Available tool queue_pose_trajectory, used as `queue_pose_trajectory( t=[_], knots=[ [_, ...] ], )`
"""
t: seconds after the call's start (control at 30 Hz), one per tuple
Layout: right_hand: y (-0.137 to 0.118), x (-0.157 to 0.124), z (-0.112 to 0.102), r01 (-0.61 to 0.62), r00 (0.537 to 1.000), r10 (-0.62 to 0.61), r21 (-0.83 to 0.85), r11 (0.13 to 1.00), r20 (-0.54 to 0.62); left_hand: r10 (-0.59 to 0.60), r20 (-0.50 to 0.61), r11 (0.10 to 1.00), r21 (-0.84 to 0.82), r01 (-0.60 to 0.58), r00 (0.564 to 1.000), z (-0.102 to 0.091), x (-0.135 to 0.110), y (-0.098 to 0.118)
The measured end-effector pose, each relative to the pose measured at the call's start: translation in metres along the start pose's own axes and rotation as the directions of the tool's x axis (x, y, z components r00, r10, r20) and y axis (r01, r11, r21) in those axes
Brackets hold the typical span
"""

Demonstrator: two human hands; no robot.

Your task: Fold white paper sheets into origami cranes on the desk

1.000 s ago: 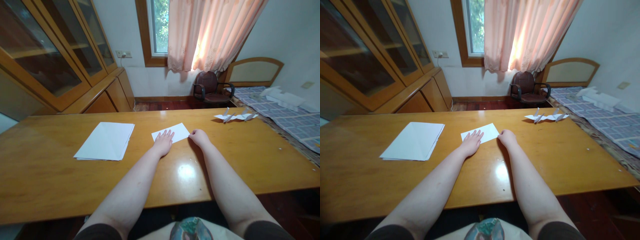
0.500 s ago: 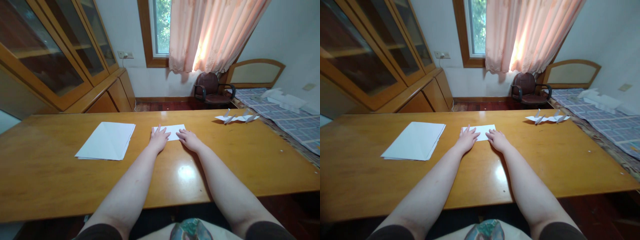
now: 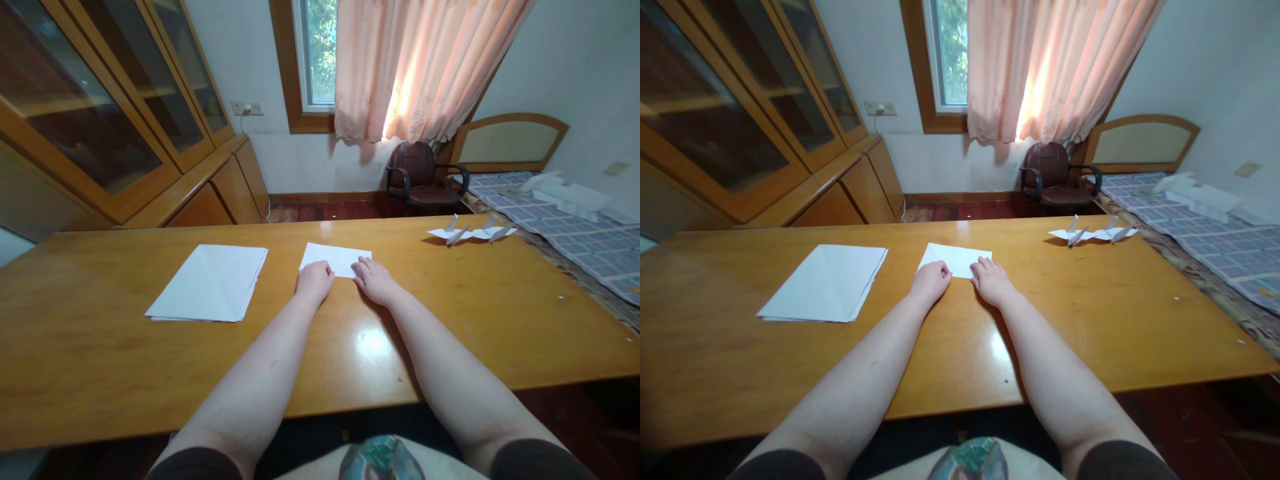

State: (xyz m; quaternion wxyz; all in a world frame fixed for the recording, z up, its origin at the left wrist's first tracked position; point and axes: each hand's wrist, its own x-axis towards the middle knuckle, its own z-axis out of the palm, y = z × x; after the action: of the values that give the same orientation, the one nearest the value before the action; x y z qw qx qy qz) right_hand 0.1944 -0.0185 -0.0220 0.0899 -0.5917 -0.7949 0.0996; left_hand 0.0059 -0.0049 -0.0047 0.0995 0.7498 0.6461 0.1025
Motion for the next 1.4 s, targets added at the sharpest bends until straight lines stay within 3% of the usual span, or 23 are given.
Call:
queue_pose_trajectory(
  t=[0.33,0.53,0.67,0.73,0.8,0.9,0.97,1.23,1.4],
  knots=[
    [0.004,0.001,-0.002,-0.020,0.999,0.018,0.029,0.999,0.047,-0.082,0.032,0.996,0.034,0.081,0.996,-0.006,0.005,-0.022],
    [0.003,0.000,-0.003,-0.018,0.999,0.017,0.037,0.999,0.049,-0.289,0.079,0.957,0.056,0.285,0.954,-0.022,0.010,-0.045],
    [0.002,0.001,-0.004,-0.026,0.999,0.024,0.039,0.999,0.049,-0.400,0.035,0.914,0.091,0.396,0.916,-0.030,0.010,-0.055],
    [0.002,0.001,-0.004,-0.028,0.998,0.025,0.041,0.999,0.051,-0.365,-0.027,0.926,0.095,0.366,0.931,-0.030,0.008,-0.050],
    [0.002,0.001,-0.003,-0.028,0.998,0.025,0.044,0.999,0.052,-0.223,-0.074,0.972,0.066,0.227,0.972,-0.026,0.005,-0.039],
    [0.002,0.002,-0.001,-0.029,0.999,0.027,0.047,0.998,0.045,0.010,-0.048,1.000,0.013,-0.009,0.999,-0.016,0.001,-0.020],
    [0.002,0.002,0.000,-0.029,0.999,0.027,0.050,0.998,0.042,0.042,-0.005,0.999,0.016,-0.042,0.999,-0.011,0.001,-0.013],
    [0.002,0.001,-0.004,-0.035,0.998,0.032,0.049,0.998,0.062,-0.191,0.021,0.981,0.043,0.190,0.981,-0.014,0.010,-0.035],
    [0.002,0.001,-0.005,-0.029,0.997,0.027,0.042,0.999,0.066,-0.345,0.003,0.938,0.038,0.345,0.939,-0.021,0.015,-0.049]
  ],
)
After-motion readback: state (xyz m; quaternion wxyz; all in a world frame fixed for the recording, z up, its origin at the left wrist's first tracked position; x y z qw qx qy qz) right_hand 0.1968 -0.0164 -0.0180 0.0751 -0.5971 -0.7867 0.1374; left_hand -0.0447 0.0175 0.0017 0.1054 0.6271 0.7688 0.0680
